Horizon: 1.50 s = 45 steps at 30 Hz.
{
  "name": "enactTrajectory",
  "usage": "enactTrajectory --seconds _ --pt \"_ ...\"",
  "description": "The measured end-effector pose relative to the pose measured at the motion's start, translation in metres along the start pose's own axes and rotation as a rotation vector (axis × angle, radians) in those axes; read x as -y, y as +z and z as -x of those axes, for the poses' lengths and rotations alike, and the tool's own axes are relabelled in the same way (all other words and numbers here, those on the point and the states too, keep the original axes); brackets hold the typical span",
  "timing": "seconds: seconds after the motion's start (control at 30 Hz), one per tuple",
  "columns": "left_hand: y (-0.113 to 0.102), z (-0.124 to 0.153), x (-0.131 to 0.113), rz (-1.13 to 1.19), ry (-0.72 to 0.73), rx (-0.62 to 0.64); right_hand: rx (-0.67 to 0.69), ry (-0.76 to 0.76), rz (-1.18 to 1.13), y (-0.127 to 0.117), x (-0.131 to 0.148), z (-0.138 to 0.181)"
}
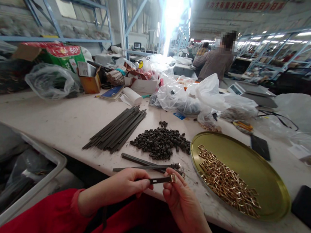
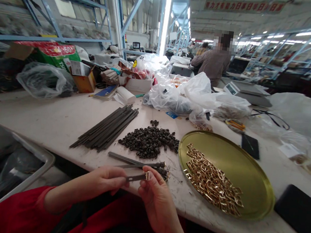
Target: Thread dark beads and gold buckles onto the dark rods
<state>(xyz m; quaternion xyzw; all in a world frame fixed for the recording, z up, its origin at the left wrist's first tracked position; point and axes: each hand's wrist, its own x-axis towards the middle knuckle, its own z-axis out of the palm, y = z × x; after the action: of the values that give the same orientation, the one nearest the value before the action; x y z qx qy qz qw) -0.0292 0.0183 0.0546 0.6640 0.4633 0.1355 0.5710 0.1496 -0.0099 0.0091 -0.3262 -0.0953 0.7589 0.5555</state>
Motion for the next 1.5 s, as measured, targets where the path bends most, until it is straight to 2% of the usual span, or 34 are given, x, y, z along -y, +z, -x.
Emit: enactTrajectory --seconds 0.13,0.27,0.4,0.57,0.7,0.8,0.9,1.0,1.1,1.37,1.5 --pt "0.004 -0.002 -0.003 -0.084 -0.041 -0.048 0.006 -0.025 0.047 0.001 0.000 0.002" --pt "0.013 -0.002 -0.008 -0.113 -0.008 -0.087 -0.032 -0.100 0.137 0.004 -0.008 0.002" --pt "0.026 -0.005 -0.013 0.019 0.072 -0.158 -0.030 -0.184 0.181 0.006 -0.021 0.003" --pt "0.033 -0.010 -0.010 0.183 0.096 -0.125 0.044 -0.266 0.273 0.003 -0.027 0.004" --pt "0.034 -0.014 0.002 0.265 0.085 -0.129 0.004 -0.316 0.372 -0.002 -0.030 0.003" --pt "0.035 -0.015 0.006 0.341 0.048 -0.131 0.005 -0.323 0.379 -0.003 -0.031 0.003" --pt "0.036 -0.014 0.004 0.408 -0.001 -0.134 0.035 -0.261 0.317 0.000 -0.028 0.003" --pt "0.035 -0.013 0.003 0.371 0.025 -0.141 0.039 -0.173 0.252 0.005 -0.024 0.004" --pt "0.036 -0.012 0.004 0.295 0.053 -0.163 0.041 -0.149 0.235 0.006 -0.023 0.005" --pt "0.040 -0.011 0.005 0.234 0.039 -0.273 -0.009 -0.185 0.229 0.007 -0.027 0.009" --pt "0.041 -0.011 0.006 0.211 0.059 -0.280 -0.041 -0.298 0.403 0.004 -0.028 0.006"
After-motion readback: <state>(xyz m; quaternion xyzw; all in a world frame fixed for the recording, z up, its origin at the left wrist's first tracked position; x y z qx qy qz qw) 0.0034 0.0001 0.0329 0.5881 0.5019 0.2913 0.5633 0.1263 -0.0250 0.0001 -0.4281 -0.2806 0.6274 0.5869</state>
